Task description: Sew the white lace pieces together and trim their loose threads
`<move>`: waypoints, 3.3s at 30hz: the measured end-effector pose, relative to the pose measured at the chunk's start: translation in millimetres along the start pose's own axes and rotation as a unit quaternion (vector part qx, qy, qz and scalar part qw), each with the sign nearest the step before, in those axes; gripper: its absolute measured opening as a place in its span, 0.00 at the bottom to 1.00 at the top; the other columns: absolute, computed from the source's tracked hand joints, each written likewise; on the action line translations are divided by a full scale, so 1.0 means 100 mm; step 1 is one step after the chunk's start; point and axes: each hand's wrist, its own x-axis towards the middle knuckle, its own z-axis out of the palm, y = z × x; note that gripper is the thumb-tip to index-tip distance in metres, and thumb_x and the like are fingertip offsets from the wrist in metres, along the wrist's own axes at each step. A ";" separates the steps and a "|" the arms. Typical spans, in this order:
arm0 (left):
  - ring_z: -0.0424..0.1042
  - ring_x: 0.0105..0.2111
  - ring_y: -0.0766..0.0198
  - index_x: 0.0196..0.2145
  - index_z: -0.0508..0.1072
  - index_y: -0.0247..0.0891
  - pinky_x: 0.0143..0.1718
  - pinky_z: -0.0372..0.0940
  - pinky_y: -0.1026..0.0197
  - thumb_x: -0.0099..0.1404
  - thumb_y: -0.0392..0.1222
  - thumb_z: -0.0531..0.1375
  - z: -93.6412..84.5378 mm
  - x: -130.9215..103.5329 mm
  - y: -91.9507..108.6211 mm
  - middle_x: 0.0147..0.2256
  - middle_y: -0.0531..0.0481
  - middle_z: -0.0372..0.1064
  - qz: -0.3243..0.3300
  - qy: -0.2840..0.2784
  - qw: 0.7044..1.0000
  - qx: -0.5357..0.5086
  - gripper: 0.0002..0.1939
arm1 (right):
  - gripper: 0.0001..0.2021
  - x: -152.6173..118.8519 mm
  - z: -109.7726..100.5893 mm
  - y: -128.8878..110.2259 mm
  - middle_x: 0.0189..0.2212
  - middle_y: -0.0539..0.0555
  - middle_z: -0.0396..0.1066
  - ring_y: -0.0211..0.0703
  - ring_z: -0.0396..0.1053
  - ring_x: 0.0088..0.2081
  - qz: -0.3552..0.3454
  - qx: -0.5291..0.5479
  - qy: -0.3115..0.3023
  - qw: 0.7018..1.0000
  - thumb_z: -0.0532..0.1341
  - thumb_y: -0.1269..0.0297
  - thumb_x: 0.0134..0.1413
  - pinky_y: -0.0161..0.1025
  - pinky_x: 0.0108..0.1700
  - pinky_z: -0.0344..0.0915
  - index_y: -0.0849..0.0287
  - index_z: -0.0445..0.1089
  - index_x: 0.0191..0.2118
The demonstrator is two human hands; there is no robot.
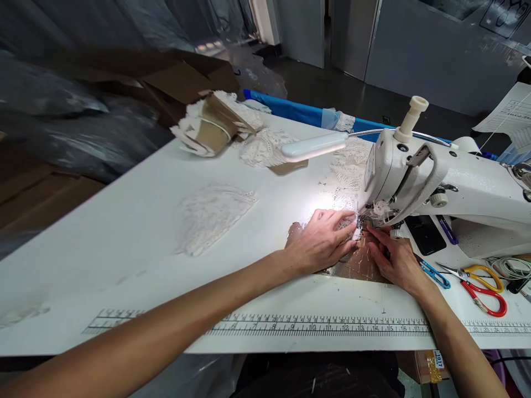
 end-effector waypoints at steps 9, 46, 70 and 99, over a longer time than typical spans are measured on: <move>0.72 0.36 0.62 0.38 0.73 0.35 0.39 0.69 0.58 0.76 0.39 0.46 -0.05 0.09 -0.23 0.38 0.45 0.75 0.178 -0.018 0.980 -0.089 0.17 | 0.12 0.02 0.00 -0.03 0.36 0.57 0.70 0.39 0.67 0.27 -0.003 0.045 0.041 0.998 0.54 0.64 0.64 0.37 0.31 0.69 0.62 0.73 0.43; 0.72 0.34 0.65 0.33 0.72 0.37 0.39 0.65 0.58 0.76 0.35 0.49 0.07 0.10 -0.17 0.36 0.50 0.76 0.185 0.048 0.981 -0.040 0.15 | 0.14 -0.01 0.02 -0.14 0.45 0.60 0.68 0.45 0.70 0.39 -0.089 -0.055 -0.018 0.994 0.56 0.66 0.65 0.43 0.40 0.73 0.54 0.74 0.52; 0.66 0.30 0.67 0.33 0.68 0.37 0.38 0.64 0.58 0.73 0.31 0.51 0.10 0.09 -0.12 0.32 0.53 0.71 0.179 0.089 0.979 0.026 0.11 | 0.20 0.06 0.01 -0.11 0.47 0.61 0.65 0.49 0.72 0.41 -0.017 -0.087 -0.073 0.993 0.55 0.67 0.66 0.45 0.41 0.73 0.53 0.67 0.61; 0.73 0.36 0.63 0.38 0.75 0.36 0.43 0.69 0.55 0.73 0.38 0.51 0.03 0.06 -0.13 0.38 0.46 0.76 0.122 0.059 0.987 -0.088 0.13 | 0.18 0.00 0.02 -0.13 0.47 0.60 0.68 0.48 0.72 0.43 -0.024 -0.057 -0.032 0.998 0.55 0.67 0.64 0.44 0.45 0.73 0.52 0.73 0.56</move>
